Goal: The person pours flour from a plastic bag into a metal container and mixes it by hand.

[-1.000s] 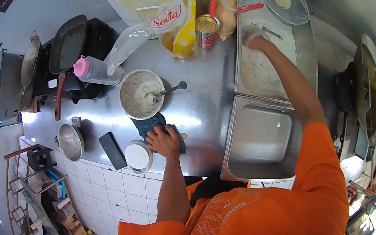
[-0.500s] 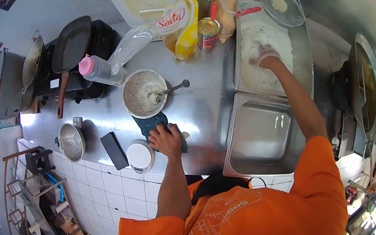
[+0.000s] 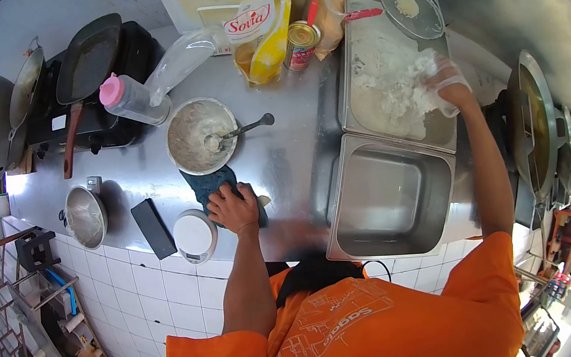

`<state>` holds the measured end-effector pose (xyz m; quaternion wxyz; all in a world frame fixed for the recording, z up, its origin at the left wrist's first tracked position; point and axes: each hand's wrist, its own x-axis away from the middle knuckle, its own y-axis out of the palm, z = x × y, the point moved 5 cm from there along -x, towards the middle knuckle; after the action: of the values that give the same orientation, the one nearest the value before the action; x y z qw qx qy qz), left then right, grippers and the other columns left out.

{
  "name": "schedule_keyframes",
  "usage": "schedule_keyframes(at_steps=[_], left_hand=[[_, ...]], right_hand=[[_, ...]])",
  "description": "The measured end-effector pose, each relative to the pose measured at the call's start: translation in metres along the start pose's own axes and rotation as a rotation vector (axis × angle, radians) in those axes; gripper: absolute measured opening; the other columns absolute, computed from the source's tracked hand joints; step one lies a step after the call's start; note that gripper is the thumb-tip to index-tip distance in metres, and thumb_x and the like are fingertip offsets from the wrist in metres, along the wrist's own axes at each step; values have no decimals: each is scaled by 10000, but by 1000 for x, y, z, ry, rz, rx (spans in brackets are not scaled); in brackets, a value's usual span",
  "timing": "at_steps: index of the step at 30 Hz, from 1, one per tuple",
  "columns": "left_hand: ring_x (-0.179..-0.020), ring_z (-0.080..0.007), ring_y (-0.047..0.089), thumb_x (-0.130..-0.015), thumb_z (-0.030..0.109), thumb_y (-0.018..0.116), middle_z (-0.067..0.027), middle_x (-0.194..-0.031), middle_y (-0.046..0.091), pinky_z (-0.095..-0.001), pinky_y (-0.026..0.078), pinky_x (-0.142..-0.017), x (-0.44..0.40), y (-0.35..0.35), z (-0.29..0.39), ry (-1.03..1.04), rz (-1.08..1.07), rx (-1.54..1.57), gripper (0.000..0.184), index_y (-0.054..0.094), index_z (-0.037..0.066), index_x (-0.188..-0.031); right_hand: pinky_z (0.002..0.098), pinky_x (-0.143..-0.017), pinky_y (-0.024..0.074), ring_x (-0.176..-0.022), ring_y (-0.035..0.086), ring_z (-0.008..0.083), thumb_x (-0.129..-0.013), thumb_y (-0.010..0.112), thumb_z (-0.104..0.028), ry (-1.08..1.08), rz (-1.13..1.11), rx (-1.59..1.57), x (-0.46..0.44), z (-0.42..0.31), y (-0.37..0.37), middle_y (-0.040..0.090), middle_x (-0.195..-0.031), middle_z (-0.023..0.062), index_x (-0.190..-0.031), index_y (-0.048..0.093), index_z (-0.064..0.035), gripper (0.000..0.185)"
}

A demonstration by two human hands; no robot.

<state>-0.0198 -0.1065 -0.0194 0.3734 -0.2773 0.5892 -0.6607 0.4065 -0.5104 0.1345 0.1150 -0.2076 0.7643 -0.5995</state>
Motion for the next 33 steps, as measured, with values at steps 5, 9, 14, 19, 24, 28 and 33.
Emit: schedule_keyframes(at_steps=[5, 9, 14, 19, 24, 28, 33], left_hand=[[-1010, -330, 485, -888, 424, 549, -118, -1046, 507, -465, 338, -828, 0, 0, 1, 3, 19, 9, 310, 569, 153, -1036], [-1008, -330, 487, -886, 426, 551, -120, -1047, 509, -467, 339, -831, 0, -1, 1, 2, 16, 8, 311, 570, 153, -1034], [-1007, -332, 488, -885, 422, 552, -121, -1050, 510, -471, 340, -833, 0, 1, 0, -9, 3, 9, 309, 566, 153, -1037], [-1008, -331, 488, -883, 420, 553, -120, -1056, 513, -470, 340, -833, -2, 0, 0, -24, -29, -5, 310, 572, 156, -1045], [-1013, -328, 488, -880, 417, 558, -113, -1058, 519, -470, 339, -836, -1, 0, 0, 0, 18, 3, 309, 584, 157, -1045], [-1016, -329, 488, -876, 420, 563, -113, -1062, 521, -472, 338, -840, 2, 0, 0, -2, 24, 22, 311, 589, 159, -1042], [-1017, -333, 486, -879, 421, 563, -119, -1064, 518, -474, 340, -843, -1, 2, 1, -6, 9, 20, 314, 588, 160, -1051]], right_hand=[[391, -1010, 440, -1210, 570, 356, -812, 770, -272, -44, -118, -4, 11, -70, -61, 604, -1289, 235, -1365, 507, 10, 674], [386, -1021, 437, -1197, 582, 353, -850, 730, -347, 113, -223, -257, 11, -51, -29, 604, -1298, 234, -1373, 507, 3, 667], [353, -985, 446, -1114, 592, 308, -918, 647, -446, 178, -725, -46, 52, -18, 104, 630, -1247, 210, -1329, 551, 29, 635], [286, -1001, 422, -1219, 540, 213, -953, 618, -400, 390, -624, -817, 38, -65, 167, 601, -1311, 142, -1323, 589, 1, 547], [328, -986, 433, -1180, 553, 240, -902, 681, -380, 365, -802, -731, 5, -111, 168, 599, -1316, 169, -1280, 593, 58, 585], [294, -1074, 374, -1286, 507, 242, -900, 635, -446, 137, -736, -366, 10, -118, 160, 545, -1409, 169, -1347, 567, 5, 638], [349, -1066, 396, -1267, 520, 258, -930, 622, -439, 337, -826, -532, 20, -72, 150, 558, -1389, 168, -1376, 532, 8, 638]])
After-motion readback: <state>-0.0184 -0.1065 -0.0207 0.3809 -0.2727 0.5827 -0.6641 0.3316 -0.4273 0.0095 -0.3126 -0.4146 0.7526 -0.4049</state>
